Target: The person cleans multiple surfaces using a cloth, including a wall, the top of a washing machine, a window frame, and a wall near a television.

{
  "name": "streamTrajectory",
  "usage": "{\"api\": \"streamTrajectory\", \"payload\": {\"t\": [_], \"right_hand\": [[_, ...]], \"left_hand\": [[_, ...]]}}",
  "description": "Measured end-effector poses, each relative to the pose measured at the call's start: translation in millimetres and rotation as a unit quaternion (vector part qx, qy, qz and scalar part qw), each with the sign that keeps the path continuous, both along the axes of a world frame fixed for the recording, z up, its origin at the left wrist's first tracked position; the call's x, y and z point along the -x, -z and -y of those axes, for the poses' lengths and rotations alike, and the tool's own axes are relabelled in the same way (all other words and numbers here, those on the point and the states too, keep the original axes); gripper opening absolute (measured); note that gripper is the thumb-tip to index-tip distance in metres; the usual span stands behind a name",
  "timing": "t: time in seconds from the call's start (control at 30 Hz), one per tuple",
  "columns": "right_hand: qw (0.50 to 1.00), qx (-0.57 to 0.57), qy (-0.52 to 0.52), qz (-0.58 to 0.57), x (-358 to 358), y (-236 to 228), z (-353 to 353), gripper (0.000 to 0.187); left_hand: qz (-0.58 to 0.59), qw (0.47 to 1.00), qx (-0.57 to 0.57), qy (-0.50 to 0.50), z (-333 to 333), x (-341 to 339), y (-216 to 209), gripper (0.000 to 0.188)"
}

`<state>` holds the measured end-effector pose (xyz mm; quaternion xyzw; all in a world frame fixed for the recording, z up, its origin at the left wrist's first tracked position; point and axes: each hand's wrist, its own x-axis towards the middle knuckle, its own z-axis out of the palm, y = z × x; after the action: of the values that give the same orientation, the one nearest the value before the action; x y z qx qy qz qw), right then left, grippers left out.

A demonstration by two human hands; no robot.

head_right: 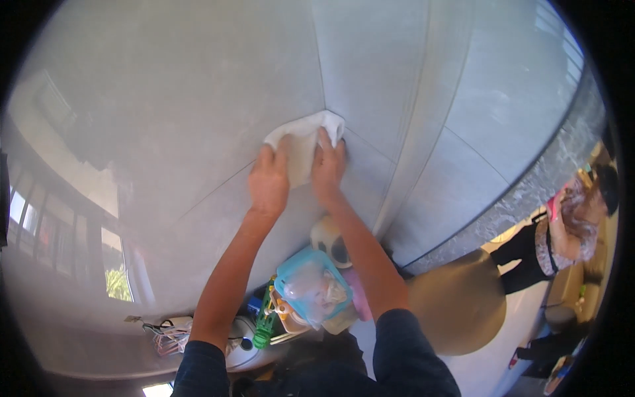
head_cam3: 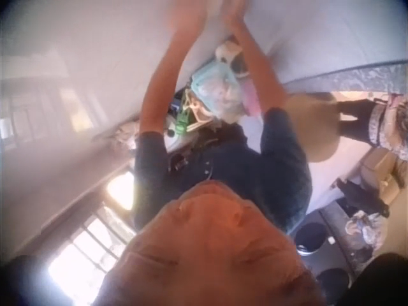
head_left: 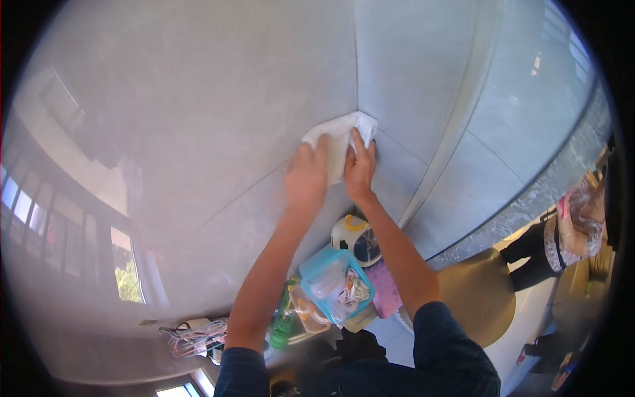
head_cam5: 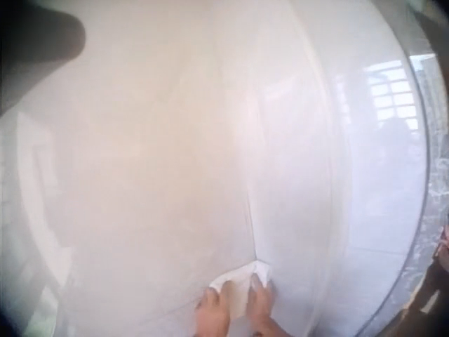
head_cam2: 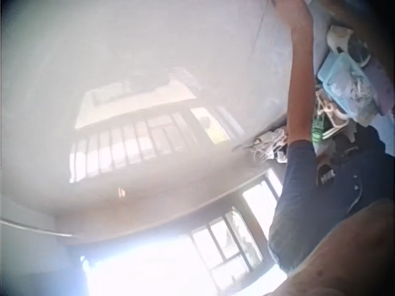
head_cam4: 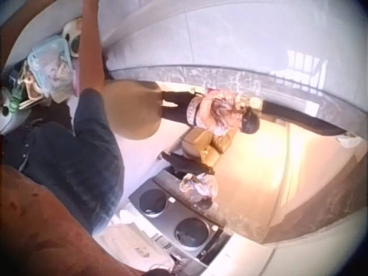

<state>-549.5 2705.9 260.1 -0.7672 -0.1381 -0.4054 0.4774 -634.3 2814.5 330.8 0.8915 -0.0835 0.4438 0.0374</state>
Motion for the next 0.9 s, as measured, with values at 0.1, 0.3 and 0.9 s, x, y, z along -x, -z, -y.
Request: {"api": "streamTrajectory", "payload": {"t": [0.1,0.3,0.9], "right_hand": [[0.996,-0.078,0.041,-0.003,0,32,-6,0.047],[0.993,-0.077,-0.058,-0.06,78,65,-68,0.05],[0.94,0.147,-0.307,0.026,212,31,-203,0.031]], "left_hand": [[-0.028,0.999,-0.026,-0.001,7,-8,23,0.05],[-0.108,0.993,-0.019,-0.032,-55,66,62,0.052],[0.066,0.83,0.544,-0.104,-209,251,69,0.022]]}}
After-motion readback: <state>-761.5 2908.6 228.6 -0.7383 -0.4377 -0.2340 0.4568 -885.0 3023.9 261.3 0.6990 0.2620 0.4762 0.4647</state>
